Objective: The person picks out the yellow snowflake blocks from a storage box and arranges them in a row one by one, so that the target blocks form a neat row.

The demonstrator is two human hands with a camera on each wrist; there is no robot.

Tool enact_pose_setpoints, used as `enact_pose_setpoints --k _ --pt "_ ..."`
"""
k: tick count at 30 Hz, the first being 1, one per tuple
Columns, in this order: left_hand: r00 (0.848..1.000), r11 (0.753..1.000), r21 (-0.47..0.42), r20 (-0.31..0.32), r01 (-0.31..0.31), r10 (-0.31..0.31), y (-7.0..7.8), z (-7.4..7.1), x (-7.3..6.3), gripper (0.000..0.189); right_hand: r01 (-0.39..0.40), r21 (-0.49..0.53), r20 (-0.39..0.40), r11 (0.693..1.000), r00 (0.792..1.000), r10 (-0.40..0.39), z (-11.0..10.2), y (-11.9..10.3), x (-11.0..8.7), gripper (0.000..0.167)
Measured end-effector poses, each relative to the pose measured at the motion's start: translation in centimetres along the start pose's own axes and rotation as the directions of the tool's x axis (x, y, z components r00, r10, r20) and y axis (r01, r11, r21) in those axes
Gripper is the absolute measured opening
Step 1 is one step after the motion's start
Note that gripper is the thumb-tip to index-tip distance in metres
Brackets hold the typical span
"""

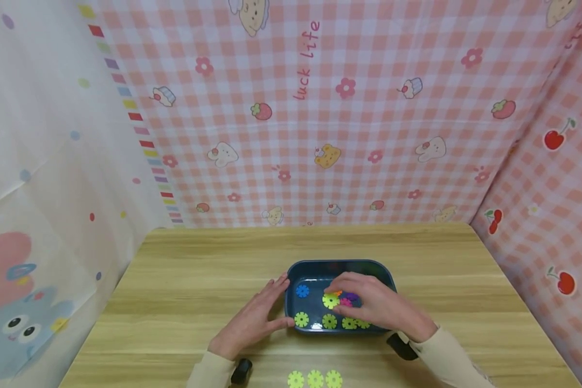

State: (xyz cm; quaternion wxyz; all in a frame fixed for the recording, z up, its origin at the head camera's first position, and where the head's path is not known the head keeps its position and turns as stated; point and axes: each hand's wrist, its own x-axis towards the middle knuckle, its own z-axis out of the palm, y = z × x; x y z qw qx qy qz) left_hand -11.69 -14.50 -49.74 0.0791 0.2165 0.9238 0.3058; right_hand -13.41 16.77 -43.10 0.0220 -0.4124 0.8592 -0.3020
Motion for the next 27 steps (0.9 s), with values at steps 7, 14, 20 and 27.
enact_pose_setpoints --k 7,14,20,27 --pt "1.000 1.000 -0.004 -0.004 0.000 0.000 0.0 0.0 0.0 0.087 0.030 -0.038 -0.060 0.999 0.998 -0.032 0.4 -0.5 -1.4 0.028" --pt "1.000 1.000 -0.019 -0.007 -0.004 0.004 0.0 0.1 0.0 0.087 0.092 -0.111 -0.093 0.990 0.990 -0.102 0.7 -0.9 -2.8 0.030" --pt "1.000 1.000 -0.022 0.000 0.007 -0.007 0.1 0.0 0.0 0.088 0.048 -0.074 -0.071 0.996 0.996 -0.053 0.8 -1.5 -3.9 0.028" --pt "1.000 1.000 -0.019 0.004 0.014 -0.014 0.1 0.1 0.1 0.087 0.072 -0.035 -0.077 0.997 0.994 -0.074 1.2 -1.7 -4.9 0.031"
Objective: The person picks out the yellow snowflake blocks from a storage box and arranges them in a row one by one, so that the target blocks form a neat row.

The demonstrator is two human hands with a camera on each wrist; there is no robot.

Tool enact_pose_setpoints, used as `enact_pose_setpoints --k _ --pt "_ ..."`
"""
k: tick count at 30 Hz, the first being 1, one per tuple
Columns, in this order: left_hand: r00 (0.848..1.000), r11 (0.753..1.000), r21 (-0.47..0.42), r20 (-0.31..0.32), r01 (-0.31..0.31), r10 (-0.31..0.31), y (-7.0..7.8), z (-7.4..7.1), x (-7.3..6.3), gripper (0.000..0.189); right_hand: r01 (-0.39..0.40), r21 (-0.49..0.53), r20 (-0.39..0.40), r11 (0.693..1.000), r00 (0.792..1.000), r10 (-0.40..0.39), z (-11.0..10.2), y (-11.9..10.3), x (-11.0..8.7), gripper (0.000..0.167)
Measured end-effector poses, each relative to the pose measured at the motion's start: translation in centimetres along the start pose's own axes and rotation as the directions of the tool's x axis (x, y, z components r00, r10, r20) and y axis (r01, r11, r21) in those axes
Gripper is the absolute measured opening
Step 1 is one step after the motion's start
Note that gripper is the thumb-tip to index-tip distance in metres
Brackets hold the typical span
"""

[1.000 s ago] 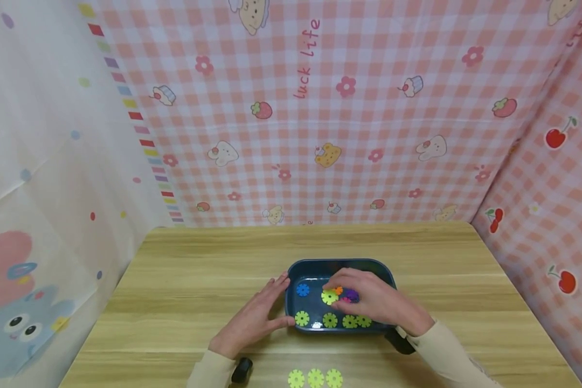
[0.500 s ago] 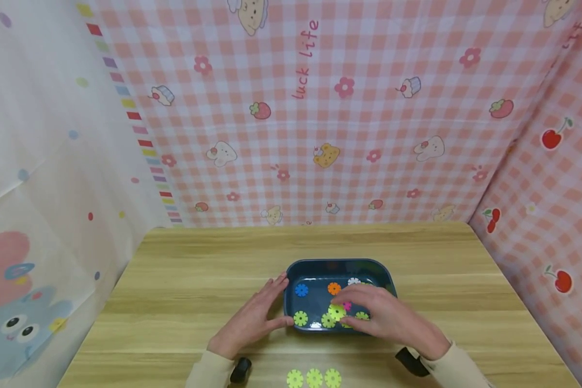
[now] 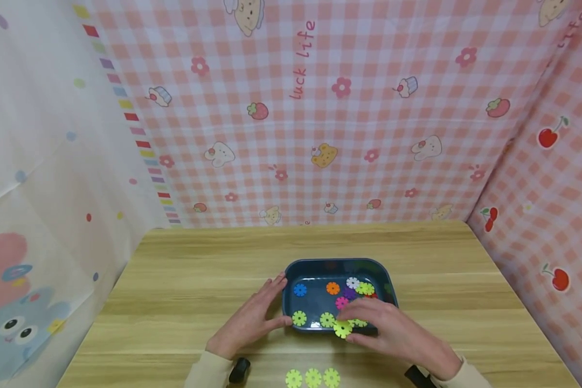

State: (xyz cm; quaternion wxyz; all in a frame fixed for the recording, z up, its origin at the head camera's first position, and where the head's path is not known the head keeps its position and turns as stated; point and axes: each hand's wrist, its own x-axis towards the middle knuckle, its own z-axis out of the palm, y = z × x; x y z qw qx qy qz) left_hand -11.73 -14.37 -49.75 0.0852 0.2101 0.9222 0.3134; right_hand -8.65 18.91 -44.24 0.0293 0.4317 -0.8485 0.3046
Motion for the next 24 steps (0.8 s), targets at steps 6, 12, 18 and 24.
enact_pose_setpoints --k 6,12,18,24 --pt "1.000 1.000 0.002 0.001 -0.005 0.005 0.0 0.0 0.0 0.087 0.024 0.026 0.005 0.999 1.000 -0.024 0.2 -0.2 -0.6 0.030" --pt "1.000 1.000 -0.003 -0.001 -0.008 0.008 -0.1 0.1 -0.1 0.087 -0.032 0.057 0.067 0.998 0.997 0.028 0.2 -0.4 -1.2 0.026" --pt "1.000 1.000 -0.012 -0.002 -0.011 0.011 -0.2 0.1 -0.1 0.087 -0.034 0.057 0.109 0.998 0.994 0.028 0.5 -0.4 -2.0 0.026" --pt "1.000 1.000 -0.014 -0.006 -0.019 0.018 -0.2 0.1 -0.1 0.087 -0.118 0.099 0.209 0.988 0.973 0.095 0.6 -0.4 -2.9 0.028"
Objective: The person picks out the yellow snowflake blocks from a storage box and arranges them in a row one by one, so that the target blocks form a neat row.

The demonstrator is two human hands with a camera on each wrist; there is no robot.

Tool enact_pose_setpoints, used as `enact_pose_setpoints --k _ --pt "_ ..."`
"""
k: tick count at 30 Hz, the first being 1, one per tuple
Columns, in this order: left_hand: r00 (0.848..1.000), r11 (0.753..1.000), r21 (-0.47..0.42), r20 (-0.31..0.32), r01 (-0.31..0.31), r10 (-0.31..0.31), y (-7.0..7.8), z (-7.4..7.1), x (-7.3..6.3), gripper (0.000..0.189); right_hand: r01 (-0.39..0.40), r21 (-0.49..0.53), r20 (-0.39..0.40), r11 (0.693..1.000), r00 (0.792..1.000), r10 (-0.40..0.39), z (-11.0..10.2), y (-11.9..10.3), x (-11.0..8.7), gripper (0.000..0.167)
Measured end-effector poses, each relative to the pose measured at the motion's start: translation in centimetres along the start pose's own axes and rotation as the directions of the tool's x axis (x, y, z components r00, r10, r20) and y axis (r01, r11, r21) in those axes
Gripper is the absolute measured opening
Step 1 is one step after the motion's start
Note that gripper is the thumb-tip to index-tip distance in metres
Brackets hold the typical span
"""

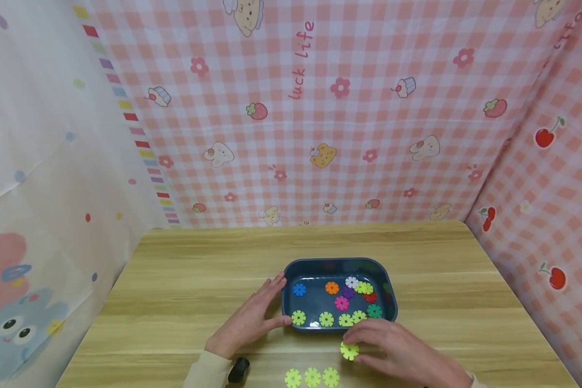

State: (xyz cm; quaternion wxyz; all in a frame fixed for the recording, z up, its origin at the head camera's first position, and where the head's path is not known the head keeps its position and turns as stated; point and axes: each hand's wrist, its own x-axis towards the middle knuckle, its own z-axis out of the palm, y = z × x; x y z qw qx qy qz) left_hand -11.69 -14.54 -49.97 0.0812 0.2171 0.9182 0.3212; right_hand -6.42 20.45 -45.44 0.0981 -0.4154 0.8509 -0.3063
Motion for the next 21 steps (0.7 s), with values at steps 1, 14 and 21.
enact_pose_setpoints --k 1,14,21 --pt "1.000 1.000 -0.001 0.000 -0.003 0.003 0.0 0.0 0.0 0.087 -0.019 0.010 0.019 1.000 1.000 0.019 0.0 0.0 -0.1 0.028" --pt "1.000 1.000 -0.007 0.008 0.005 -0.005 0.0 -0.1 0.0 0.087 -0.113 0.186 0.185 0.976 0.980 0.079 1.4 0.9 -0.8 0.033" --pt "1.000 1.000 0.015 0.001 -0.010 0.010 -0.1 0.1 0.0 0.088 -0.177 0.289 0.235 0.941 0.966 0.109 2.4 1.4 -0.9 0.031"
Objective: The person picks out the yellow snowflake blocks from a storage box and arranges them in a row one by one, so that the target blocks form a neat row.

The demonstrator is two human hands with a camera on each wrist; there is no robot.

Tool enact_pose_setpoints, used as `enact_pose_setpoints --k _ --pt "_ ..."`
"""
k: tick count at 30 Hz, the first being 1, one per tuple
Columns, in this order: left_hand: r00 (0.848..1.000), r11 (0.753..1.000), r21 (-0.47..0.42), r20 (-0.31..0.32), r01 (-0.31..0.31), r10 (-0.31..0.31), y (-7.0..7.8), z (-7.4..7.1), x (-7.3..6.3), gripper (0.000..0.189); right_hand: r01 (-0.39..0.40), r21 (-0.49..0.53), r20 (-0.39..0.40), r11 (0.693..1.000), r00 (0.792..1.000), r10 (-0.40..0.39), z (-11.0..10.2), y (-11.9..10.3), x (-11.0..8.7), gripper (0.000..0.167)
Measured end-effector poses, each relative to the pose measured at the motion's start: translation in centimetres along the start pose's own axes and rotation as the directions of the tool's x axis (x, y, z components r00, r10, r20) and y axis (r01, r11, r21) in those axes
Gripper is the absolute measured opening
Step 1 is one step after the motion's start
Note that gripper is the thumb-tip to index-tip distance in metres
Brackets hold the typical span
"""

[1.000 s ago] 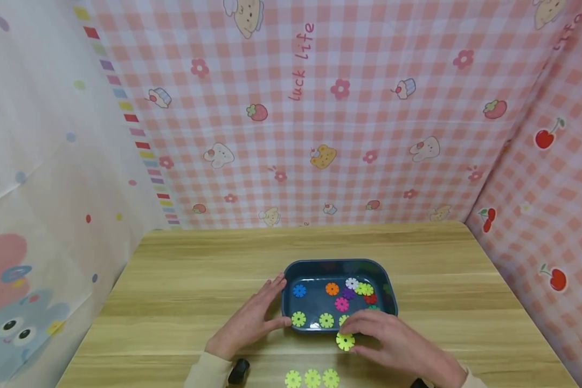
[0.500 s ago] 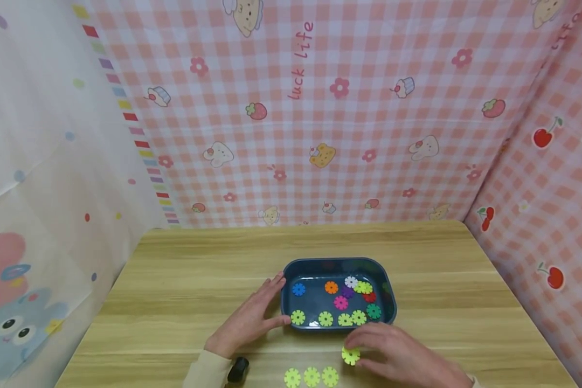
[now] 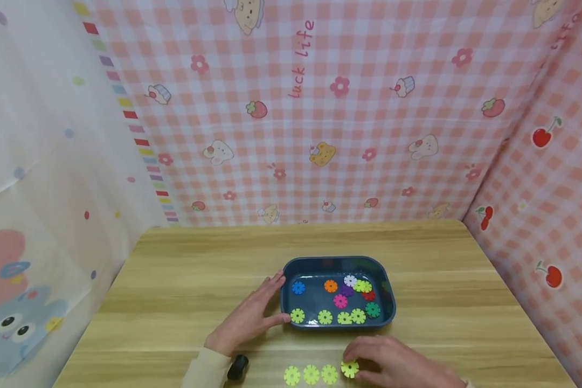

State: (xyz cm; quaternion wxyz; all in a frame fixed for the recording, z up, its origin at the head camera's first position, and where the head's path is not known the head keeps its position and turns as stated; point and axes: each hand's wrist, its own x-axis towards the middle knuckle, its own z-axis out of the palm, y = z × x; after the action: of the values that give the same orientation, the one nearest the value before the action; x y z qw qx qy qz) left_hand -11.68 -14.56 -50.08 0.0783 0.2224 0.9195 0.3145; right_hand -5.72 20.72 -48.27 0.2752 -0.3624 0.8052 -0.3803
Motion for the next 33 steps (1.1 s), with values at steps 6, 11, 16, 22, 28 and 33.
enact_pose_setpoints --k 6,11,16,22,28,33 --pt "1.000 1.000 0.002 -0.001 -0.013 0.013 0.1 0.0 0.0 0.087 -0.015 0.041 0.009 0.999 1.000 0.014 0.6 0.6 0.1 0.028" --pt "1.000 1.000 -0.006 0.002 -0.005 0.005 0.1 0.1 -0.1 0.087 -0.004 0.079 0.026 0.997 1.000 0.002 0.9 1.2 0.3 0.027" --pt "1.000 1.000 -0.008 -0.003 -0.005 0.005 0.1 0.1 -0.1 0.087 -0.033 0.066 0.032 0.997 0.999 0.030 1.0 1.4 0.5 0.025" --pt "1.000 1.000 -0.010 0.000 0.007 -0.007 0.1 0.2 -0.2 0.087 -0.027 0.040 0.021 0.999 0.999 0.026 1.2 1.6 0.7 0.023" --pt "1.000 1.000 -0.018 0.000 0.006 -0.006 0.1 0.1 -0.2 0.086 -0.052 0.025 0.021 0.998 0.998 0.051 1.1 1.7 0.8 0.023" --pt "1.000 1.000 -0.017 -0.002 -0.002 0.002 0.1 -0.1 -0.1 0.086 -0.057 0.016 0.026 0.998 0.998 0.056 1.0 1.7 1.0 0.024"
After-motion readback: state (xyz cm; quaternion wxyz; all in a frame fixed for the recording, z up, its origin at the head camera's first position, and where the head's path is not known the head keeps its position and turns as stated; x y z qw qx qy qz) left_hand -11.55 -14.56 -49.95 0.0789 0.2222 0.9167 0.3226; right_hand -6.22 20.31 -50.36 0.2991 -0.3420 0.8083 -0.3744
